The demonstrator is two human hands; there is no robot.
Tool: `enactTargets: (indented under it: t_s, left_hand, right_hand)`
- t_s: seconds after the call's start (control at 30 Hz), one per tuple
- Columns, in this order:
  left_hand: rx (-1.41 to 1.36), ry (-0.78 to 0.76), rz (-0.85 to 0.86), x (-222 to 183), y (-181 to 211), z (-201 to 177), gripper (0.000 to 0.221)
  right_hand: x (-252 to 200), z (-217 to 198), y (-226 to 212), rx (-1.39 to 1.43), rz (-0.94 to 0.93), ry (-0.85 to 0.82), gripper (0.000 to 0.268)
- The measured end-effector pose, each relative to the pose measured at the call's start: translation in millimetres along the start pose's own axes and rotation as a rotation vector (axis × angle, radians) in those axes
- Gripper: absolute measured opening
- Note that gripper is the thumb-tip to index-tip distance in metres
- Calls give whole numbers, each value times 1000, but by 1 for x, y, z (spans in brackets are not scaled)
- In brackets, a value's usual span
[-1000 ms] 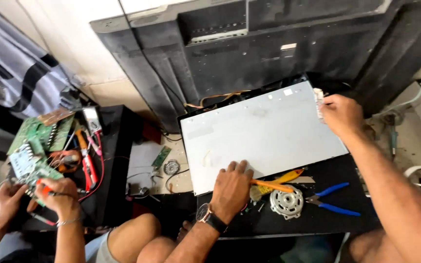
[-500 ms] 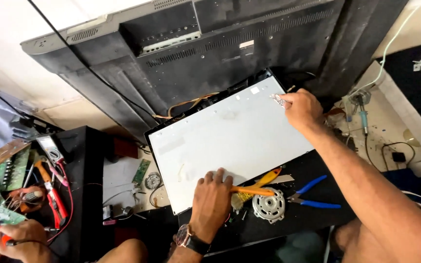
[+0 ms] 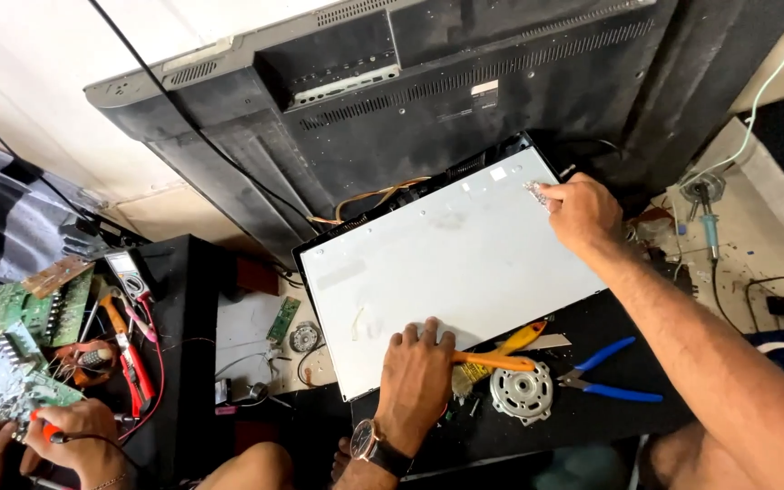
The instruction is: Cleaning and scraping a TV backplate using a brush and a blade during a repair process.
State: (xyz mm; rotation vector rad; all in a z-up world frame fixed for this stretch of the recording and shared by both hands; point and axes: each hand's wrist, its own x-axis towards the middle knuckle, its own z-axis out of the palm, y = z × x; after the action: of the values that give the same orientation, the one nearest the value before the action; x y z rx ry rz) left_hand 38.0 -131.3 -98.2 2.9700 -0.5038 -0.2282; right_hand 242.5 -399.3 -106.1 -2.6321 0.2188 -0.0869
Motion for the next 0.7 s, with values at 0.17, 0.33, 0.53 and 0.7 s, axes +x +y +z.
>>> enactTargets:
  t_s: [0.17, 0.33, 0.53, 0.7]
  left_hand:
    - [7, 34, 6, -2, 1, 3, 28]
    - [17, -15, 15, -4, 4, -6, 28]
    - [-4, 19, 2, -4, 3, 0, 27]
    - [-4, -1, 3, -4, 4, -4, 28]
  right_hand:
    - [0, 1, 0, 24, 40, 9, 31]
    - [8, 9, 14, 19, -13, 82, 33]
    - [2, -1, 2, -8, 25, 41, 32]
    - [5, 8, 1, -6, 46, 31, 33]
